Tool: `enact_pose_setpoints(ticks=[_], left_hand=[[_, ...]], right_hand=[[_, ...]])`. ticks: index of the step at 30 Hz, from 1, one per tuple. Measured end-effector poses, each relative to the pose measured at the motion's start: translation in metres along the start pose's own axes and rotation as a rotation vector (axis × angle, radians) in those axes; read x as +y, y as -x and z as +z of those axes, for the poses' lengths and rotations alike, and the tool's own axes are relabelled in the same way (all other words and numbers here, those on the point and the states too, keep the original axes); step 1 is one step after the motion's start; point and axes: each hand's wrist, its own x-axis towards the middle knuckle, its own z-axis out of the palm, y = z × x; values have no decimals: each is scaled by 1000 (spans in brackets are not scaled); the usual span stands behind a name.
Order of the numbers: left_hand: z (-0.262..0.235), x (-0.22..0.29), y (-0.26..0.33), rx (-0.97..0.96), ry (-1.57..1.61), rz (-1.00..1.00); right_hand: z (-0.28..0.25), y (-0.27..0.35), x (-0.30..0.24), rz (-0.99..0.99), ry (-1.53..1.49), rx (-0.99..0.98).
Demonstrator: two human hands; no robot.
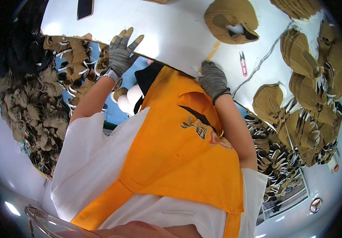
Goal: The person handles tan shoe uppers one at a time, using a trimming tool to remove excess threads from the material edges. They place the uppers into a stack on the table and move several uppers into a wire storage cart.
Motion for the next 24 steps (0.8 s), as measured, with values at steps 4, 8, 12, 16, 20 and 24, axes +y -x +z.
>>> enact_pose_setpoints(ticks=[4,8,12,16,20,24], left_hand=[[-13,11,-2,-18,-24,-42],[-10,11,0,21,16,-11],[-20,17,2,-94,-87,-4],[-51,43,-4,-147,-17,-111],[-7,27,16,-186,-95,-136],[-20,10,23,-233,186,-98]], right_hand=[[20,3,27,-166,-94,168],[-3,14,52,-38,-376,275],[-37,39,74,169,-462,560],[-44,35,131,266,-816,702],[-150,32,121,116,-752,1104],[-298,33,85,-64,-448,1399]])
